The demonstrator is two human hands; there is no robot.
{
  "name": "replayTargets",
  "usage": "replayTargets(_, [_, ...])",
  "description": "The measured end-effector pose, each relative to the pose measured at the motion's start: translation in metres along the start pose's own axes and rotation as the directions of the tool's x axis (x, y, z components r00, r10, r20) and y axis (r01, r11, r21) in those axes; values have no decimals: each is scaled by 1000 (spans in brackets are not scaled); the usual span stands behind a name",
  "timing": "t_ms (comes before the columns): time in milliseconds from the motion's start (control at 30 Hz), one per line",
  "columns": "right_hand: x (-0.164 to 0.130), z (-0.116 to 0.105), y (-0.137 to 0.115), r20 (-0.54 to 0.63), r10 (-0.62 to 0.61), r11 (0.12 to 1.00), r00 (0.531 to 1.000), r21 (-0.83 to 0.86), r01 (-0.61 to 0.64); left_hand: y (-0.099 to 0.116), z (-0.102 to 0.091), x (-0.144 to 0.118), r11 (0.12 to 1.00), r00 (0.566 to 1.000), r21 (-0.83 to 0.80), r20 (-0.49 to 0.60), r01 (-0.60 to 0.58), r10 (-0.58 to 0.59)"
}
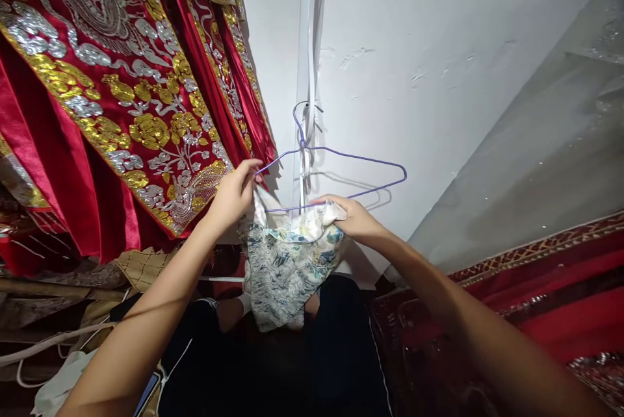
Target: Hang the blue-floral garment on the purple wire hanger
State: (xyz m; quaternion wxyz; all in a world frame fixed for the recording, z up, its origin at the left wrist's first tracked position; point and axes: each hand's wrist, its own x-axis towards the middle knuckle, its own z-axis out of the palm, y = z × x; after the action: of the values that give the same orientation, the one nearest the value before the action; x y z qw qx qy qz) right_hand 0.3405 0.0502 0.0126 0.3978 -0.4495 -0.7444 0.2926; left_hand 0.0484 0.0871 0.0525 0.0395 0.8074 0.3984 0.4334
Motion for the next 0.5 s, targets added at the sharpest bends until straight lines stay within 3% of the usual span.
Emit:
replayTargets(67, [-7, -14, 1, -209, -29, 993, 977, -116, 4, -5, 1, 6, 997, 1000, 75, 8, -25, 25])
replayTargets(133, [-11, -37, 4, -475, -36, 980, 879, -188, -62, -9, -1, 8, 990, 999, 134, -4, -44, 45])
replayTargets(200, [-12, -66, 7, -589, -13, 965, 808, -219, -144, -11, -5, 11, 985, 998, 161, -1, -62, 64])
replayTargets(267, [-11, -94, 7, -526, 101, 944, 845, -218, -249, -14, -8, 15, 982, 997, 172, -7, -80, 82])
replayTargets(367, [-9, -123, -4, -163, 344, 933, 925, -51, -356, -23, -10, 23, 981, 991, 187, -117, -45, 68])
replayTargets(433, [-7, -125, -15, 72, 355, 913, 932, 186, -362, -29, -10, 27, 990, 985, 134, -171, 48, -25])
replayTargets(500, [-5, -114, -26, 147, 300, 858, 942, 390, -334, -32, -9, 27, 984, 978, 29, -126, 173, -168])
